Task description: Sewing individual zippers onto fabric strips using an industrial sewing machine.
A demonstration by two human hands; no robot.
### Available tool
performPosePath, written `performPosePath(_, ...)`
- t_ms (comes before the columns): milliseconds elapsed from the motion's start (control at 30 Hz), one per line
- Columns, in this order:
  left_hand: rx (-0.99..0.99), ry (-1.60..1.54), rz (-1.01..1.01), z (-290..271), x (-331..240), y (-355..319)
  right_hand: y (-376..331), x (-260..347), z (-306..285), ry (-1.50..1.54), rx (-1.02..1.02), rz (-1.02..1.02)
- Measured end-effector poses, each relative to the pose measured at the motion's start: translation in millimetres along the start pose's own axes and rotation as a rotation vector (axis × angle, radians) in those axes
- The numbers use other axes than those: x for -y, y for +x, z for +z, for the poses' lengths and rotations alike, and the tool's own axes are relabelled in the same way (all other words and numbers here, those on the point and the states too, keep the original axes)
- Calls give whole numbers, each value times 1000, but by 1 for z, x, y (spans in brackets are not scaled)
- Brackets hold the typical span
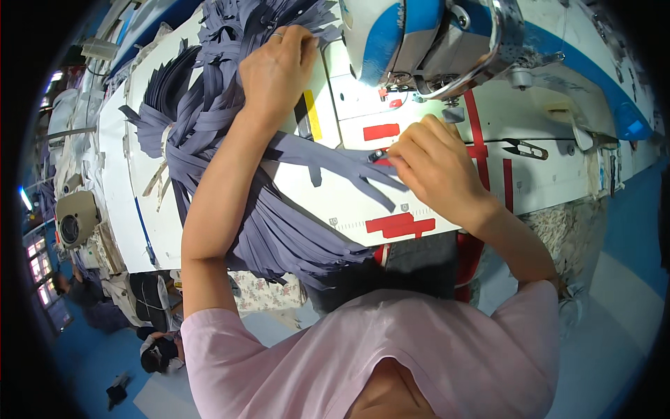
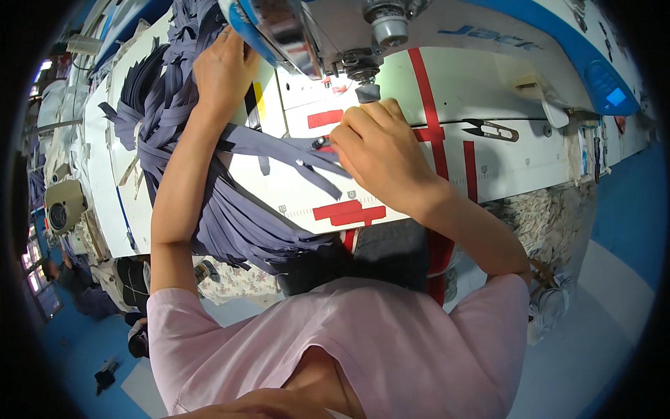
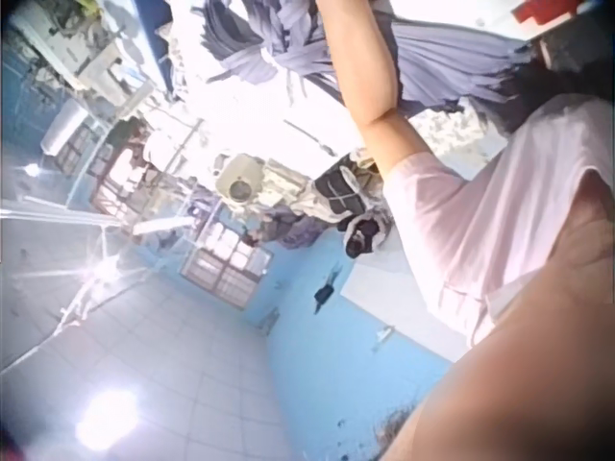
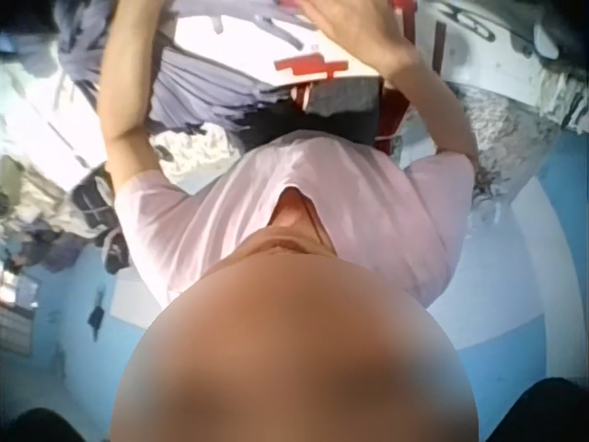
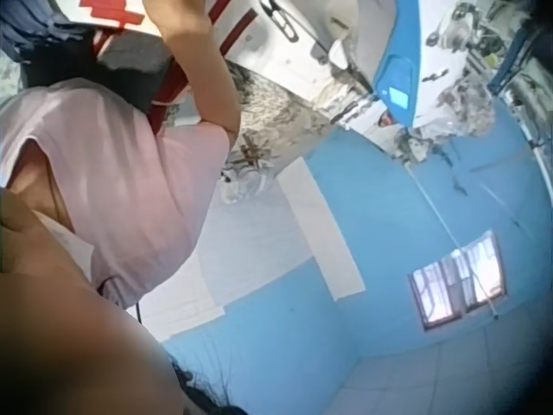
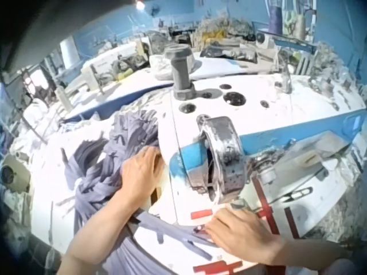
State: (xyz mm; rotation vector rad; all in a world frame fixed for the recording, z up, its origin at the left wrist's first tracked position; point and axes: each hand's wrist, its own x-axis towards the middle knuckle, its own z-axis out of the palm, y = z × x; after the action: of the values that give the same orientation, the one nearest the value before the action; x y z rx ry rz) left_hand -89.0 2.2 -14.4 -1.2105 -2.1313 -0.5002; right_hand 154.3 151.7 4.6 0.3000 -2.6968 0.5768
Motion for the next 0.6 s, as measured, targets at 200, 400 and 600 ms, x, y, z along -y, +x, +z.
performPosePath(200, 36, 47, -69, -9, 24, 10, 17, -19, 9, -255, -91, -108)
performPosePath(400, 613, -541, 1, -56, -24, 18, 13, -18, 14, -149, -76, 0)
performPosePath(600, 906, -575, -24, -66, -55, 3, 14, -16, 17, 4, -137, 100)
